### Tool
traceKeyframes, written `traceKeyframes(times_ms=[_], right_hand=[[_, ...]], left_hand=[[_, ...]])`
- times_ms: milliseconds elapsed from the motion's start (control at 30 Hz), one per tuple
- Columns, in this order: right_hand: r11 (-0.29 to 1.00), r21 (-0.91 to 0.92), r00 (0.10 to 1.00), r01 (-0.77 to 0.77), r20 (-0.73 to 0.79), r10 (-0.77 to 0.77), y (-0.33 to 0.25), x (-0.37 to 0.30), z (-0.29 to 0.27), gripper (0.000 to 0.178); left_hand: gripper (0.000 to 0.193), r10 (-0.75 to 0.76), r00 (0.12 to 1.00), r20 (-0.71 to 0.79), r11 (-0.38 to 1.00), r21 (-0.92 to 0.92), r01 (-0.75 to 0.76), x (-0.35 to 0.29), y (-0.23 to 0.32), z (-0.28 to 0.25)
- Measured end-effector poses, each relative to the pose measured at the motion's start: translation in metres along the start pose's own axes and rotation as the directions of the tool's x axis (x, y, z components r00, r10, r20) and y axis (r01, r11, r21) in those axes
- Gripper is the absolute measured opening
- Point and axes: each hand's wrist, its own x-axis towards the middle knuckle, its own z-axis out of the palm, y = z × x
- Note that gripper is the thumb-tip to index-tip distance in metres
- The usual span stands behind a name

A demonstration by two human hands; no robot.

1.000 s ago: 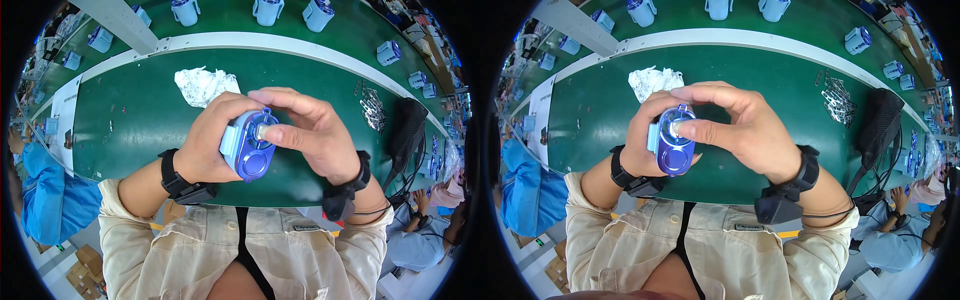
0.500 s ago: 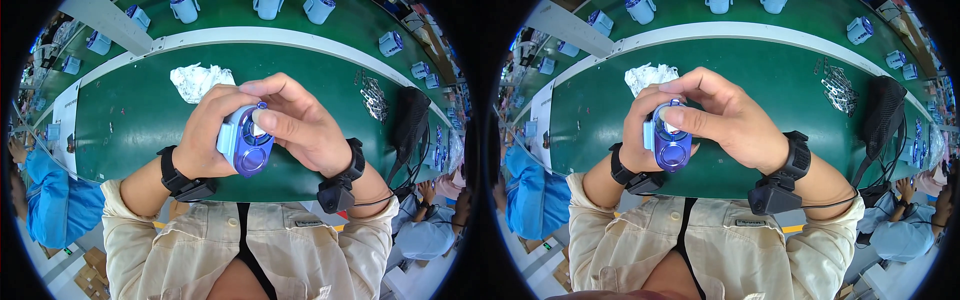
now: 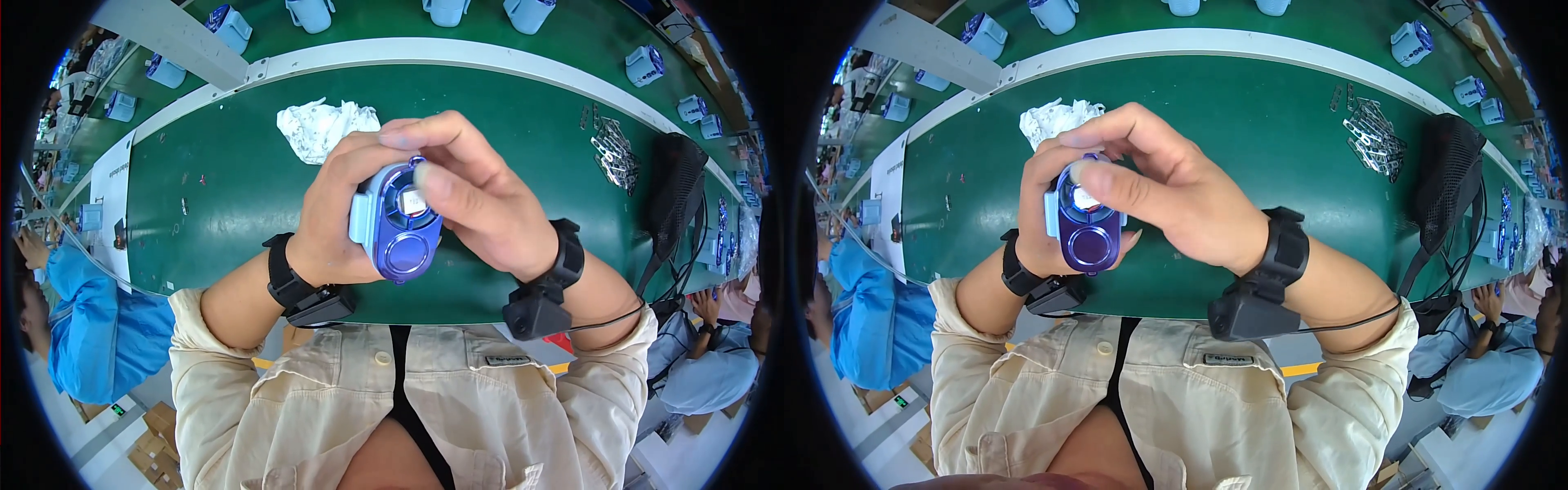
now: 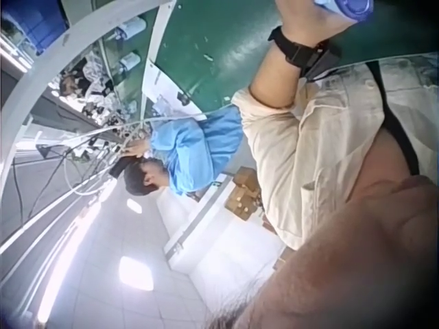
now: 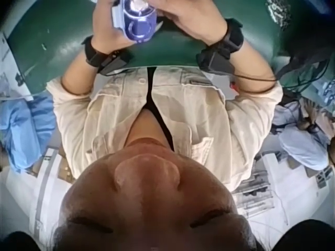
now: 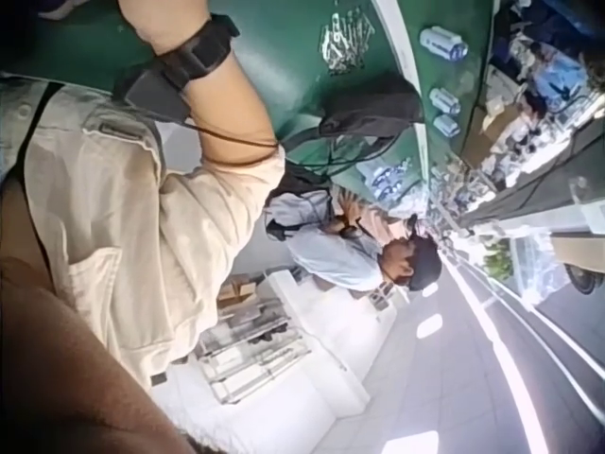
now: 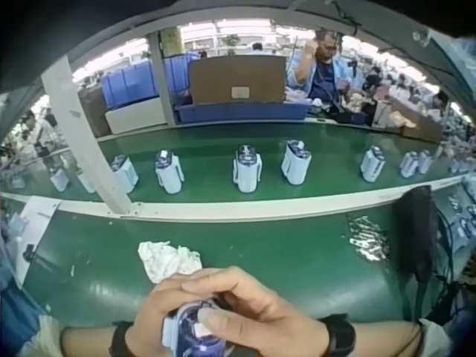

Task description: The person picks up a blue device, peels off a small white sticker by hand, and presses a component into the device. After repeating these actions on several devices, they place each one back onto the assembly line.

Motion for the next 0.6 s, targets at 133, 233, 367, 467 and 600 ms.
traceKeyframes(times_ms=[133,233,367,467,600], right_hand=[[0.983,0.181,0.995,-0.019,0.096,0.001,-0.003,0.0,0.0,0.036],[0.973,-0.184,0.986,0.14,0.118,-0.12,0.002,0.0,0.0,0.038],[0.997,-0.031,0.998,0.068,-0.001,-0.068,0.003,-0.005,0.012,0.035],[0.998,0.006,0.997,0.065,-0.037,-0.065,0.006,-0.004,0.018,0.034],[0.984,-0.116,0.99,0.138,0.039,-0.134,0.01,0.002,0.007,0.033]], left_hand=[[0.067,0.01,0.999,-0.041,1.0,-0.007,-0.01,0.001,0.003,0.001],[0.067,0.076,0.997,-0.009,0.994,0.083,-0.075,0.003,0.003,-0.001],[0.068,0.024,1.0,0.018,0.996,0.091,-0.025,0.002,0.007,-0.003],[0.07,0.024,1.0,0.02,0.993,0.119,-0.026,0.003,0.006,-0.004],[0.073,0.04,0.999,-0.034,0.992,0.123,-0.036,0.001,0.003,-0.001]])
